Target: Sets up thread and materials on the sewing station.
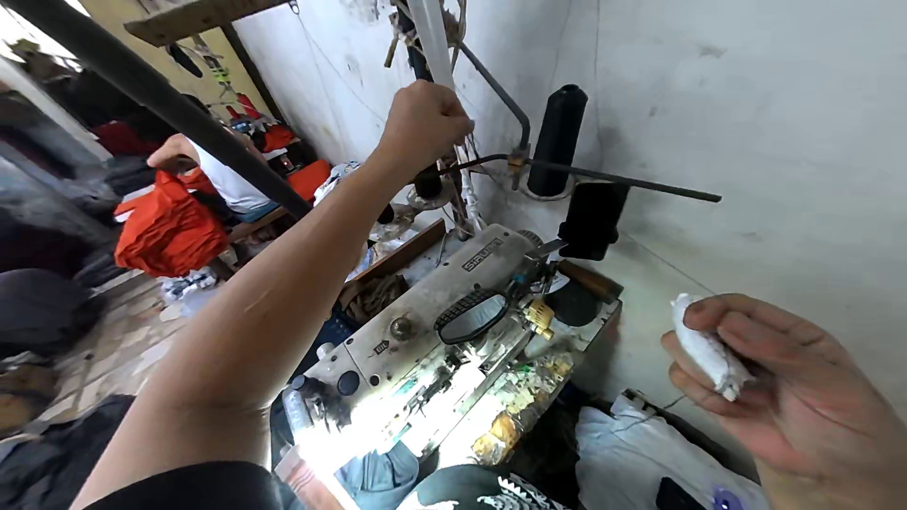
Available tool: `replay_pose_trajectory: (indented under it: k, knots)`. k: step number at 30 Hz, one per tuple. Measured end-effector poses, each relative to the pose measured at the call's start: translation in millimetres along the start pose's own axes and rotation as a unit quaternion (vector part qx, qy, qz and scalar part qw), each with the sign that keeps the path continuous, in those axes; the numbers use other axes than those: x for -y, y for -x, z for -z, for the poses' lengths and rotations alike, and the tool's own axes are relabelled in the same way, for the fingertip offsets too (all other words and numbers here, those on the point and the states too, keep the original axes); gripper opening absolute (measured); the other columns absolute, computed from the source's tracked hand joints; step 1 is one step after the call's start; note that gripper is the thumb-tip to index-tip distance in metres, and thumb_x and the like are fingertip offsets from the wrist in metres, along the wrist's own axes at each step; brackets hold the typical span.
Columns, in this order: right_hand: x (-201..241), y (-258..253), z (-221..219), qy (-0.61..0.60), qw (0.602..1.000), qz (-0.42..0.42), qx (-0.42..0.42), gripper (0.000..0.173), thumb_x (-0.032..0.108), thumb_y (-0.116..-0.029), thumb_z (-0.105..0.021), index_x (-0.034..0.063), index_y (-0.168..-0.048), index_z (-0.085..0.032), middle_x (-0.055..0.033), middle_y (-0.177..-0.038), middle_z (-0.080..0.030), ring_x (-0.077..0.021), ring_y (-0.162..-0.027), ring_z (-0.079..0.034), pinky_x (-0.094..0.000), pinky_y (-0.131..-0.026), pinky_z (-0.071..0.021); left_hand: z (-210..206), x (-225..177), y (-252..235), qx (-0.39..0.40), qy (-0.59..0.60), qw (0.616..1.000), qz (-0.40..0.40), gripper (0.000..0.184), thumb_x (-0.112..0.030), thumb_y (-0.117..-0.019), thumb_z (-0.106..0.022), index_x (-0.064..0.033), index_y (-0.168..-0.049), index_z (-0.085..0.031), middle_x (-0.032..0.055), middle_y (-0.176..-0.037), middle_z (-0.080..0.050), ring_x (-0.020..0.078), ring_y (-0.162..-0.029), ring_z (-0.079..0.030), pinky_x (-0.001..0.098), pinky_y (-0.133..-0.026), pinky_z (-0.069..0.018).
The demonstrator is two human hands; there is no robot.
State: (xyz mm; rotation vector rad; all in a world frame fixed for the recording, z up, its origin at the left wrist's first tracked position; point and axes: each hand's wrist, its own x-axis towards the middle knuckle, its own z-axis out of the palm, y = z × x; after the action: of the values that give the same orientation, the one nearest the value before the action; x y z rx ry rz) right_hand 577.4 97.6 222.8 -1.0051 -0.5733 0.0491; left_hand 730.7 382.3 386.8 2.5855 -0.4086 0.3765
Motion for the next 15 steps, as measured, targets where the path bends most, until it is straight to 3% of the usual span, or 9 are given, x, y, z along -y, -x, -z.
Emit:
replay_pose_trajectory:
  k: [4, 7, 12, 15]
  knots:
    - [-4.2, -1.1, -2.6, -0.007, 1.000, -0.005, 0.009, 0.024, 0.027, -0.1046, -0.056, 0.0158, -0.111, -0.077, 0.0104, -0.085, -0.072, 0.0080, -0.057, -0.056, -0.0080, -0.048, -0.0453, 7.4, 4.1, 9.0, -0.054, 0.121, 0.991, -0.020, 0.015, -0.013, -0.1017, -0.060, -0.0003, -0.100, -0.067, 0.0008, -0.083, -0.066, 0.0034, -0.071, -0.063, 0.0220, -0.071, -0.0537]
    - [-6.1, -0.6, -2.5, -0.014, 1.000, -0.008, 0.011, 0.024, 0.027, -0.1044, -0.057, 0.0156, -0.110, -0.077, 0.0098, -0.086, -0.072, 0.0077, -0.057, -0.056, -0.0084, -0.048, -0.0459, 11.5, 1.2, 21.3, -0.075, 0.209, 0.975, -0.025, 0.013, -0.012, -0.1040, -0.055, -0.0025, -0.101, -0.063, -0.0040, -0.080, -0.063, 0.0013, -0.071, -0.062, 0.0201, -0.071, -0.0536]
    - [-10.8, -1.5, -4.2, -0.013, 1.000, -0.014, 0.008, 0.024, 0.027, -0.1042, -0.057, 0.0157, -0.110, -0.077, 0.0098, -0.085, -0.072, 0.0075, -0.056, -0.056, -0.0083, -0.047, -0.0453, 22.6, 3.2, 35.6, -0.124, 0.363, 0.923, -0.029, 0.015, -0.014, -0.1081, -0.043, -0.0086, -0.105, -0.057, -0.0007, -0.099, -0.065, 0.0097, -0.094, -0.067, 0.0293, -0.084, -0.0565]
    - [-15.3, -3.7, -6.7, -0.013, 1.000, -0.026, 0.002, 0.023, 0.027, -0.1036, -0.058, 0.0159, -0.108, -0.077, 0.0107, -0.081, -0.070, 0.0079, -0.055, -0.054, -0.0083, -0.046, -0.0441, 31.7, -3.3, 48.4, -0.129, 0.428, 0.894, -0.034, 0.018, -0.014, -0.1098, -0.038, -0.0088, -0.108, -0.055, 0.0019, -0.105, -0.071, 0.0128, -0.100, -0.070, 0.0323, -0.091, -0.0573]
